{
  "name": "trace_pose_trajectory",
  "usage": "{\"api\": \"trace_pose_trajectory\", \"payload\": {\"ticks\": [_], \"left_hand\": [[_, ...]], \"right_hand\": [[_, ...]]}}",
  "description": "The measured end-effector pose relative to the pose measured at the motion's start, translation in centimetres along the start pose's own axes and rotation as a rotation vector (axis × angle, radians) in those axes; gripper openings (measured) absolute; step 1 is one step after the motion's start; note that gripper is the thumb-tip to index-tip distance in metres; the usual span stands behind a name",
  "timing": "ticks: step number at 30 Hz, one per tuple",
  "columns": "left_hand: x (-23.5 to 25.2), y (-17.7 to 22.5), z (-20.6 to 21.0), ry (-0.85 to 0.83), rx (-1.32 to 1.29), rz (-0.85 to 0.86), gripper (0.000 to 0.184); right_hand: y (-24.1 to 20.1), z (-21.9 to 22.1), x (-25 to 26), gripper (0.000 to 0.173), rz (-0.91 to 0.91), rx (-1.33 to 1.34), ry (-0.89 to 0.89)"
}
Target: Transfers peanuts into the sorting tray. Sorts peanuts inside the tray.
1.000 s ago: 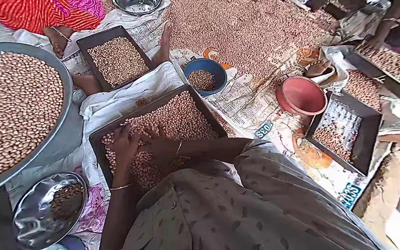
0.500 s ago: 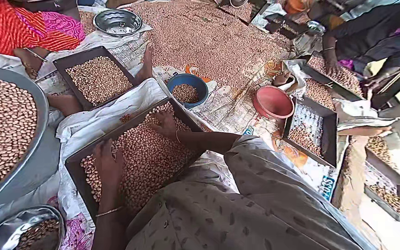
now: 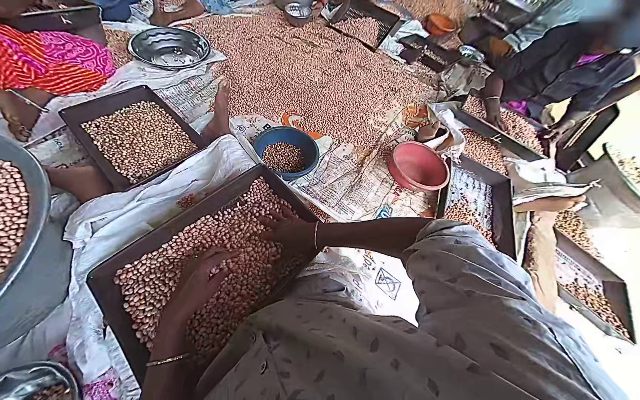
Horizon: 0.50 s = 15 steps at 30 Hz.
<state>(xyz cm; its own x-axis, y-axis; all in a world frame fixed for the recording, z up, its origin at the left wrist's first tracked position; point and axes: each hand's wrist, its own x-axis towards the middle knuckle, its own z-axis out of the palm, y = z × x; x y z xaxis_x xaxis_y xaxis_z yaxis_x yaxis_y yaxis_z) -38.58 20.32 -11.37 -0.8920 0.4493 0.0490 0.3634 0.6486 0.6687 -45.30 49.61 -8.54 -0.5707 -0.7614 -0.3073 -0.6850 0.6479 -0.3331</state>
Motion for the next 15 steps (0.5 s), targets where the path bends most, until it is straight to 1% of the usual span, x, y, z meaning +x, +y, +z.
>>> {"api": "trace_pose_trajectory", "payload": {"ticks": [2, 3, 5, 7, 8, 9, 10, 11, 12, 13, 14, 15], "left_hand": [[0.1, -0.3, 0.3, 0.126, -0.053, 0.03, 0.037], [0.0, -0.4, 0.1, 0.219, -0.052, 0.007, 0.037], [-0.6, -0.6, -0.5, 0.439, 0.024, -0.085, 0.037], [-1.4, -1.2, -1.7, 0.614, 0.098, -0.251, 0.044], [-1.9, -1.3, -2.3, 0.66, 0.093, -0.37, 0.048], [-2.1, -1.3, -2.8, 0.678, 0.068, -0.486, 0.051], [-2.3, -1.5, -3.1, 0.661, 0.046, -0.568, 0.053], [-2.6, -1.7, -3.0, 0.594, 0.029, -0.593, 0.056], [-2.7, -1.9, -2.9, 0.486, 0.013, -0.565, 0.057], [-2.6, -2.0, -2.7, 0.364, 0.012, -0.489, 0.054], [-2.3, -1.5, -2.4, 0.231, 0.023, -0.413, 0.051], [-1.8, -1.0, -1.9, 0.124, 0.054, -0.318, 0.049]], "right_hand": [[0.4, 0.2, 2.6, 0.09, 0.1, 0.017, 0.104], [0.0, 0.5, 4.6, 0.089, 0.112, 0.044, 0.177], [-2.0, 0.8, 9.1, 0.082, 0.058, 0.125, 0.281], [-5.4, 0.4, 12.8, 0.071, -0.025, 0.162, 0.317], [-7.3, 0.2, 13.7, 0.069, -0.069, 0.178, 0.304], [-8.8, -0.1, 13.9, 0.072, -0.125, 0.209, 0.261], [-9.8, 0.2, 13.4, 0.075, -0.202, 0.238, 0.229], [-10.3, 0.7, 12.2, 0.078, -0.279, 0.258, 0.183], [-10.3, 1.1, 10.5, 0.081, -0.341, 0.247, 0.12], [-10.0, 1.4, 8.2, 0.084, -0.382, 0.2, 0.082], [-9.3, 1.6, 5.9, 0.084, -0.386, 0.146, 0.054], [-8.3, 1.1, 3.6, 0.081, -0.335, 0.091, -0.002]]}}
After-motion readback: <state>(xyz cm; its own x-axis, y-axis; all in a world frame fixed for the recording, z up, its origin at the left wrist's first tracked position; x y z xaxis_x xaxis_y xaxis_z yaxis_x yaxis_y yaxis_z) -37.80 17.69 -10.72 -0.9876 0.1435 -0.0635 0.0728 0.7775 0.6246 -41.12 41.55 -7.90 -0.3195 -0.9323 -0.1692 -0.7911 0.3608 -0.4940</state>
